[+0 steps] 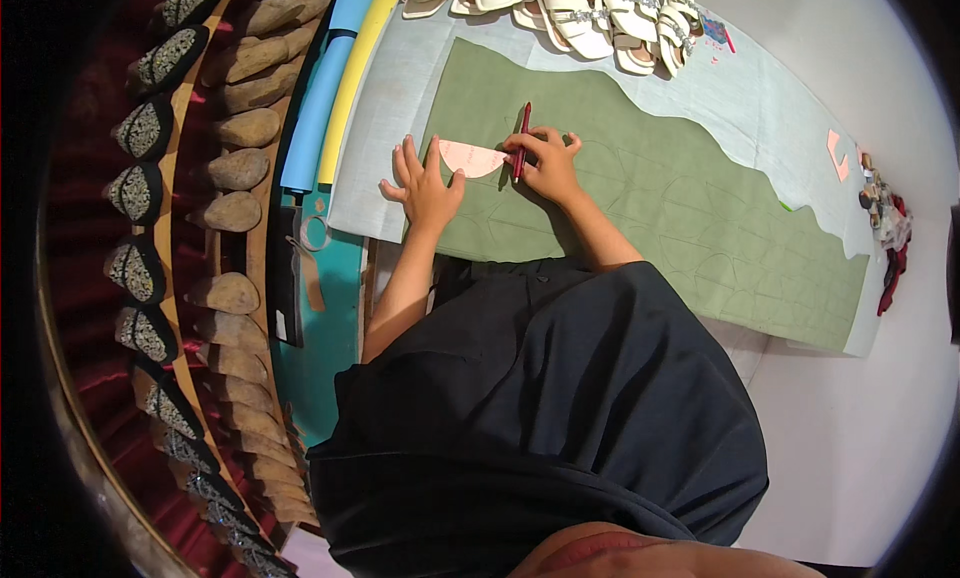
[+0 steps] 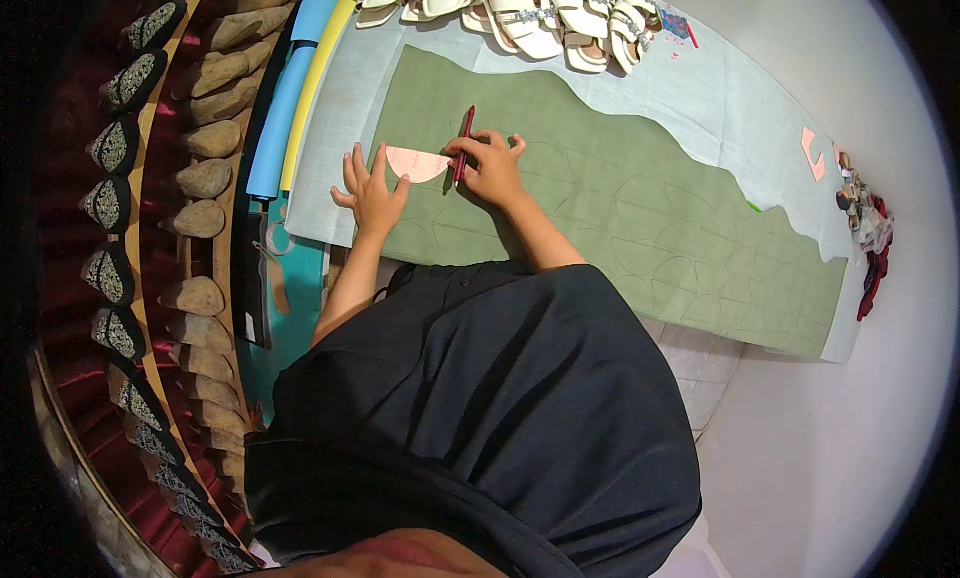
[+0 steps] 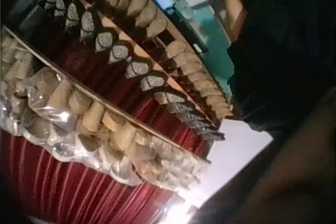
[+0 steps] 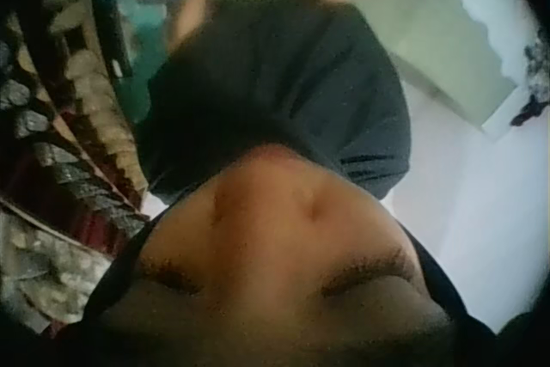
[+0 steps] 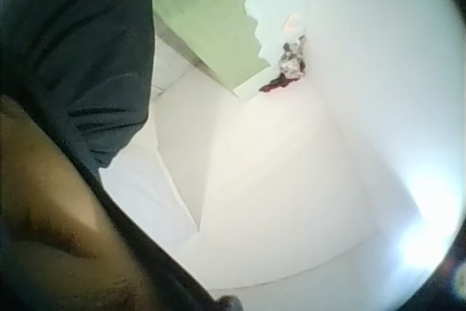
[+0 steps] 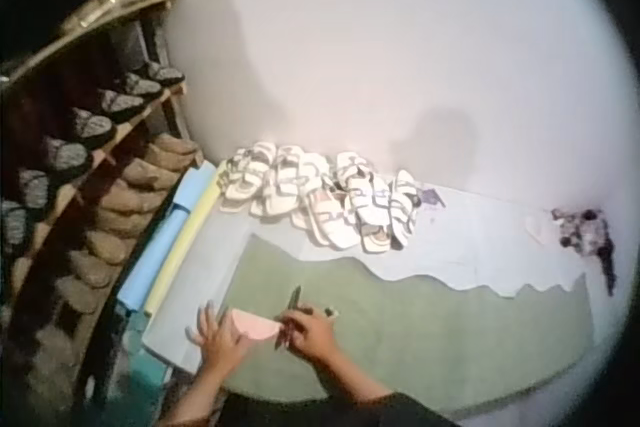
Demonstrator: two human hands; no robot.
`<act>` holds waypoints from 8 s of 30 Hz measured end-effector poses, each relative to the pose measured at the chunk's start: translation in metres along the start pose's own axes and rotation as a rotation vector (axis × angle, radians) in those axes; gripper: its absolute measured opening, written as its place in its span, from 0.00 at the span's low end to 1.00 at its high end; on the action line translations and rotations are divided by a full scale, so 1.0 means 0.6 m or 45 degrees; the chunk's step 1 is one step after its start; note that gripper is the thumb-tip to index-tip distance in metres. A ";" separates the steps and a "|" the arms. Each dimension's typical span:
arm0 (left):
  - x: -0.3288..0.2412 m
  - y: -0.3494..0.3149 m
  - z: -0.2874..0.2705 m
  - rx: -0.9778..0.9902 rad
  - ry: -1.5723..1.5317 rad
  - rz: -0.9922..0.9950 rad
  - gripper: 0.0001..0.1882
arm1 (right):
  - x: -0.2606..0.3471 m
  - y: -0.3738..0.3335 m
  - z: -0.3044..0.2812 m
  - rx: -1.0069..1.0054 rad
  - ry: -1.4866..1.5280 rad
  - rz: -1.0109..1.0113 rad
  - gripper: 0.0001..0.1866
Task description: The person uses a red pen to trace a curved shoe-pattern template onto a green fabric sheet laid on a table. They repeatedly reposition the template and trace its outline multiple times across the fabric surface.
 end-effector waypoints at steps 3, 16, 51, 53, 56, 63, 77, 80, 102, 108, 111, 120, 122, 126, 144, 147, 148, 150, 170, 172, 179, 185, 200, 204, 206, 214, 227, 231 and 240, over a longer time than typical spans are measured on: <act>-0.002 -0.001 -0.002 -0.027 -0.014 -0.003 0.36 | 0.000 0.000 0.002 -0.018 -0.004 -0.017 0.12; 0.002 -0.002 0.003 -0.038 -0.009 0.002 0.36 | 0.000 -0.004 0.004 -0.010 -0.003 -0.022 0.15; -0.073 -0.046 -0.019 -0.124 -0.106 0.485 0.16 | 0.047 0.065 0.091 -0.189 0.477 0.323 0.11; -0.073 -0.045 -0.019 -0.120 -0.111 0.479 0.16 | 0.049 0.064 0.090 -0.204 0.473 0.309 0.10; -0.071 -0.045 -0.015 -0.116 -0.116 0.467 0.16 | 0.049 0.064 0.091 -0.196 0.481 0.312 0.10; -0.068 -0.045 -0.008 -0.098 -0.122 0.448 0.16 | 0.050 0.067 0.102 -0.129 0.506 0.313 0.09; -0.063 -0.032 -0.017 -0.064 -0.181 0.474 0.10 | 0.049 0.067 0.079 -0.159 0.434 0.233 0.09; -0.062 -0.030 -0.013 -0.004 -0.153 0.462 0.11 | 0.057 0.070 0.083 -0.115 0.415 0.181 0.09; -0.066 0.004 -0.037 0.199 -0.104 0.624 0.23 | -0.016 0.013 -0.046 -0.162 0.141 0.164 0.07; -0.065 0.026 -0.033 0.291 -0.151 0.698 0.18 | -0.006 0.017 -0.080 -0.318 0.159 0.159 0.05; -0.070 0.061 -0.030 0.431 -0.086 0.831 0.15 | 0.033 0.025 -0.095 -0.381 0.329 0.091 0.03; -0.121 0.192 0.018 0.544 0.239 0.979 0.60 | 0.142 -0.049 0.019 -0.204 0.037 -0.579 0.14; -0.140 0.201 0.024 0.555 0.359 1.033 0.60 | 0.156 -0.047 0.041 -0.269 -0.062 -0.632 0.13; -0.133 0.211 0.046 0.634 0.419 1.004 0.62 | 0.166 -0.039 0.075 -0.319 -0.213 -0.630 0.12; -0.126 0.211 0.037 0.672 0.343 0.897 0.57 | 0.179 -0.014 0.101 -0.373 -0.407 -0.550 0.09; -0.123 0.210 0.041 0.643 0.327 0.897 0.59 | 0.177 -0.010 0.094 -0.379 -0.342 -0.520 0.10; -0.124 0.211 0.040 0.658 0.330 0.893 0.60 | 0.176 -0.012 0.089 -0.386 -0.300 -0.512 0.10; -0.126 0.209 0.033 0.671 0.319 0.883 0.62 | 0.168 -0.019 0.078 -0.329 -0.193 -0.459 0.10; -0.135 0.195 0.015 0.599 0.332 0.947 0.64 | 0.036 0.001 -0.026 0.013 0.017 -0.165 0.05; -0.134 0.194 0.020 0.578 0.330 0.964 0.63 | 0.024 0.008 -0.029 0.004 0.031 -0.178 0.04; -0.137 0.194 0.020 0.554 0.327 0.981 0.61 | -0.014 0.028 -0.048 -0.097 0.047 -0.112 0.04; -0.134 0.193 0.021 0.556 0.314 0.986 0.55 | -0.026 0.028 -0.040 -0.105 0.021 -0.058 0.04; -0.121 0.168 0.007 0.591 0.108 1.023 0.23 | 0.016 0.051 -0.049 -0.577 0.326 0.173 0.09; -0.113 0.166 -0.007 0.618 0.108 0.953 0.18 | 0.010 0.140 0.018 -1.024 1.039 0.872 0.14; -0.107 0.163 -0.009 0.607 0.119 0.902 0.17 | 0.034 0.196 0.010 -1.186 1.285 0.911 0.15; -0.046 0.133 -0.010 0.455 -0.270 0.710 0.13 | 0.077 0.298 -0.173 -0.786 1.271 0.251 0.13; -0.023 0.106 -0.027 0.523 -0.326 0.537 0.20 | 0.100 0.302 -0.453 -0.521 0.234 -0.264 0.12; -0.037 0.104 -0.003 0.414 -0.360 0.600 0.19 | 0.126 0.317 -0.132 -0.294 0.784 -0.068 0.08; -0.009 0.093 -0.038 0.288 -0.510 0.461 0.14 | 0.044 0.120 -0.057 0.500 0.006 -0.363 0.16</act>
Point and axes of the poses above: each hand's wrist, its own y-axis towards the middle knuckle, its own z-axis out of the palm, x = y × z, the point moved 6 cm from there along y, towards the middle knuckle, and after that the axes turned 9 degrees about -x, right-handed, at the moved point
